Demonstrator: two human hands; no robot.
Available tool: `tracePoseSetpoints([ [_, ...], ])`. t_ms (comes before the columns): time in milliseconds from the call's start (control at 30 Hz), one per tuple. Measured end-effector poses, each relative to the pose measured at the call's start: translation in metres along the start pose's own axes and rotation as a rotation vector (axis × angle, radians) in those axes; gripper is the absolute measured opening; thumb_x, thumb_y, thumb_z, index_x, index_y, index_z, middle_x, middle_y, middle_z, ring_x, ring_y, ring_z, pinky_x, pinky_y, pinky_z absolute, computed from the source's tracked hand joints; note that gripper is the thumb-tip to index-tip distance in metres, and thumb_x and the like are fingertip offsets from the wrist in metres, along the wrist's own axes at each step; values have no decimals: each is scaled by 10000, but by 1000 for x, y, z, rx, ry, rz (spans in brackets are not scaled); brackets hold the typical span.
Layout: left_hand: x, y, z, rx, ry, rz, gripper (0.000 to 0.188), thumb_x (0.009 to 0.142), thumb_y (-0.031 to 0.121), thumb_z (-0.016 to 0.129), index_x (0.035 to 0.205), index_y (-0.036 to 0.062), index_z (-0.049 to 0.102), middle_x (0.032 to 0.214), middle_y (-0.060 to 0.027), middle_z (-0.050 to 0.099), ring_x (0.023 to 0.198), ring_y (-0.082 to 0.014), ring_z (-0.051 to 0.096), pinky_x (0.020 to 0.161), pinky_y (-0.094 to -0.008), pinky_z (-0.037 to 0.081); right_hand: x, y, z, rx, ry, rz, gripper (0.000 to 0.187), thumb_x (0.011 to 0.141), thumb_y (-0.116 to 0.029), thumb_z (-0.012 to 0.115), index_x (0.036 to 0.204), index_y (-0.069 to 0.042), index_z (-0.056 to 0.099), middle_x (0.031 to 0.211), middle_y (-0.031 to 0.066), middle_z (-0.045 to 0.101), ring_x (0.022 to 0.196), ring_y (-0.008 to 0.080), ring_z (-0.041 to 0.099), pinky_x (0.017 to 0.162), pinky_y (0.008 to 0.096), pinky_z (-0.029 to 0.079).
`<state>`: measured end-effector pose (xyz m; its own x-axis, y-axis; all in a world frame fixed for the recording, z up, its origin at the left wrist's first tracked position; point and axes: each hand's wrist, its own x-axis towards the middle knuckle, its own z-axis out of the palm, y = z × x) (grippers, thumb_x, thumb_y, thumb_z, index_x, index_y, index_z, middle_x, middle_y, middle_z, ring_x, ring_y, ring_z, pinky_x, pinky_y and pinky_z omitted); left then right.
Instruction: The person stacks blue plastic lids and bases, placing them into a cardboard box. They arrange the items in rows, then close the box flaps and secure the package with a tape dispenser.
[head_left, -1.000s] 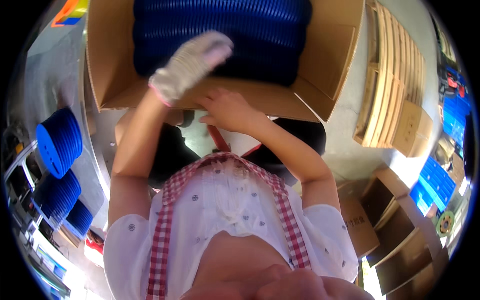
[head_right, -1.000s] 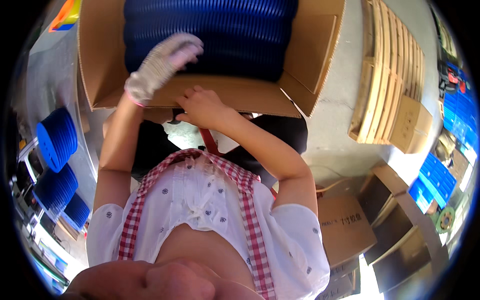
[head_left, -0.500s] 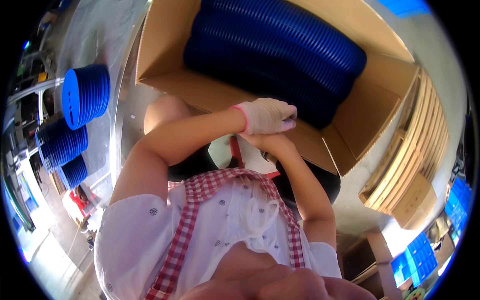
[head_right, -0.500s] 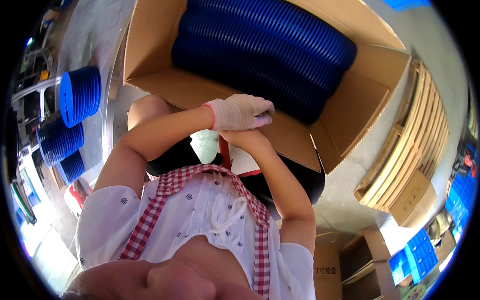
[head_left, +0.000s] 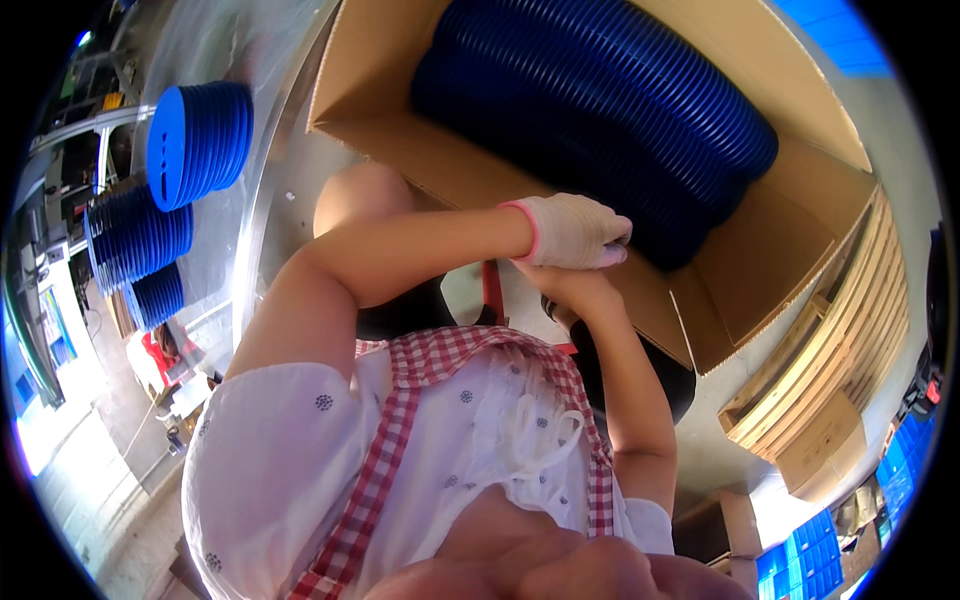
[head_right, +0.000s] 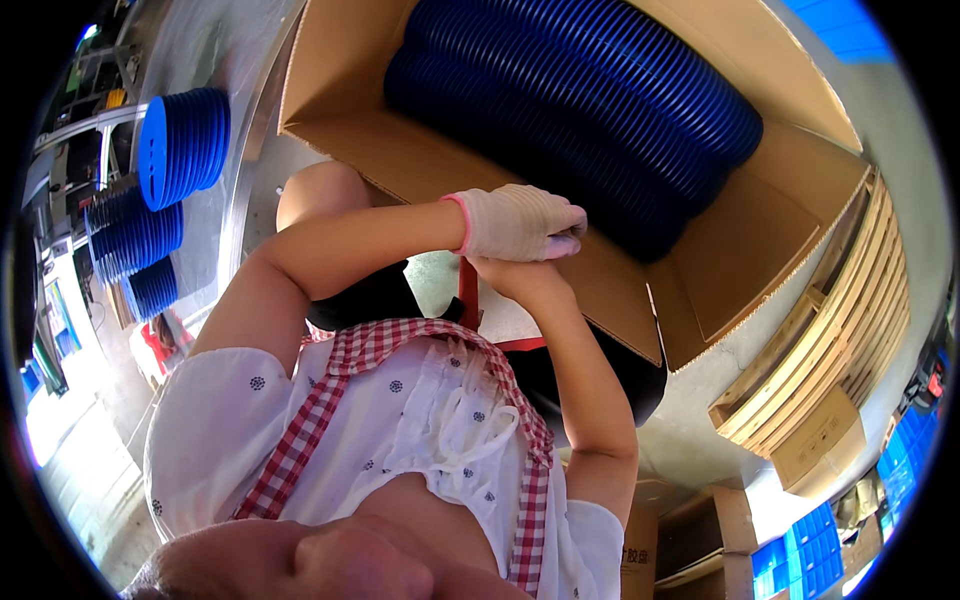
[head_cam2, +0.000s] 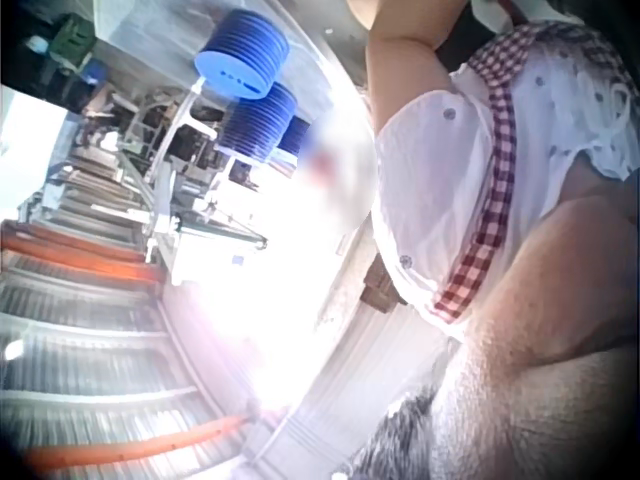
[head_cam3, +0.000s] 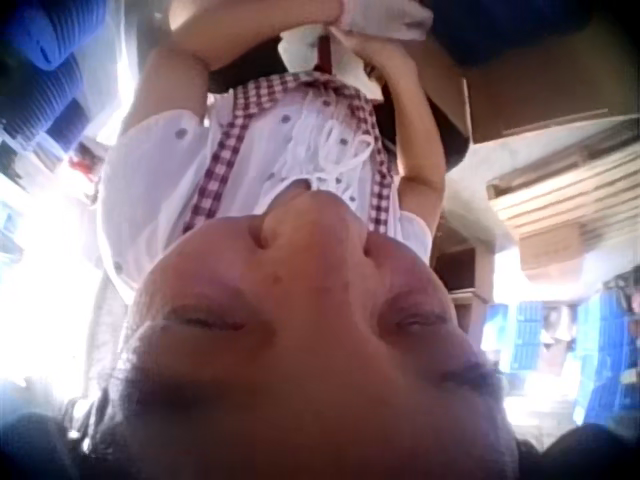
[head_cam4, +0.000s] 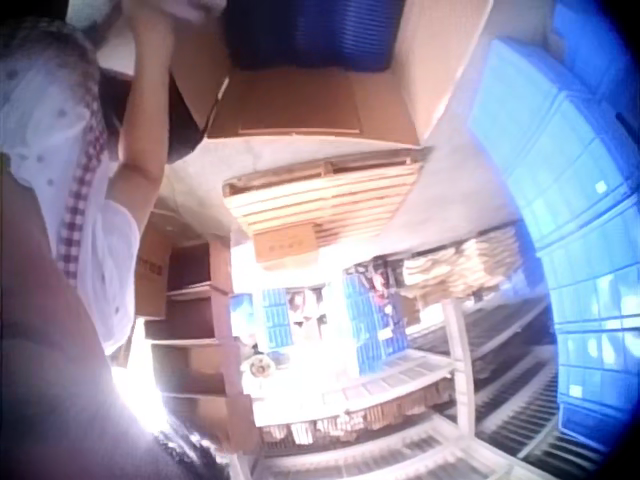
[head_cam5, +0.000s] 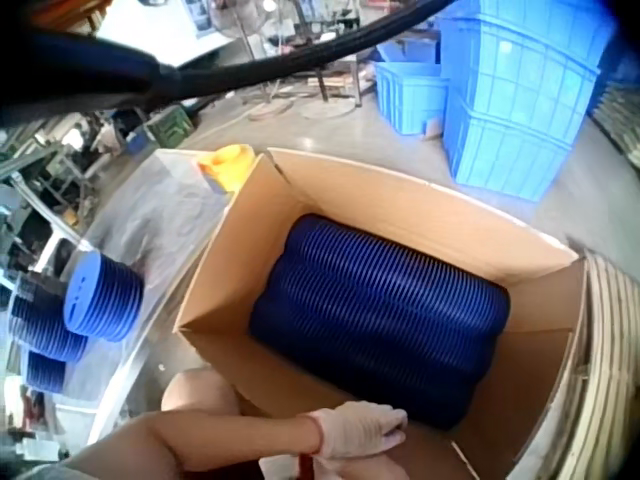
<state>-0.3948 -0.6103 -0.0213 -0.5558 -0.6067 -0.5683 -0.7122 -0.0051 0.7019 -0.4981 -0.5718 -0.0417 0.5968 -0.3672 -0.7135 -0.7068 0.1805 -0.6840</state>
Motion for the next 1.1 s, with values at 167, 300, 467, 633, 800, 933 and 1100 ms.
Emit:
tracePoseSetpoints([
  [167,-3,-1,1,36,26,28,371,961,368,488,1144,82,638,1030,-152,683,994,-329,644,887,-426,496,5,13,8,-48,72,-108,644,927,-450,596,1447,-113,419,1444,154,471,1353,279,426,1109,364,325],
  [300,-1,-2,4,83,40,45,392,962,369,476,1158,75,645,1014,-150,696,987,-328,653,881,-429,503,7,16,10,-83,92,-122,661,924,-460,597,1452,-110,411,1457,152,456,1364,283,410,1118,367,311],
  [467,-1,-1,1,87,67,70,389,955,370,482,1124,63,651,986,-161,696,960,-344,656,870,-431,505,6,18,9,-43,128,-223,655,921,-471,594,1434,-96,435,1424,156,493,1333,277,446,1097,369,334],
  [633,1,-9,8,95,114,126,340,951,327,500,1119,56,617,1088,-170,647,1039,-343,615,907,-421,486,-9,-6,-6,-3,35,-162,592,914,-411,624,1388,-83,489,1353,162,557,1247,272,512,1040,376,383],
  [800,1,-13,11,110,111,112,299,953,285,535,1127,52,604,1084,-156,642,1019,-332,618,894,-407,492,13,18,11,-17,122,-296,514,915,-368,628,1339,-92,537,1333,153,573,1228,275,522,1035,381,384],
  [933,6,-13,14,99,113,104,287,943,260,555,1131,47,597,1078,-148,644,1023,-328,621,897,-399,496,9,17,9,8,65,-224,484,921,-363,616,1315,-88,554,1326,142,580,1256,284,508,1058,382,372],
  [1100,8,-14,10,79,112,114,275,935,248,573,1125,50,602,1076,-149,646,1023,-325,624,895,-397,500,20,31,19,-105,171,-360,484,915,-379,597,1302,-90,562,1312,142,592,1247,297,521,1060,407,380],
])
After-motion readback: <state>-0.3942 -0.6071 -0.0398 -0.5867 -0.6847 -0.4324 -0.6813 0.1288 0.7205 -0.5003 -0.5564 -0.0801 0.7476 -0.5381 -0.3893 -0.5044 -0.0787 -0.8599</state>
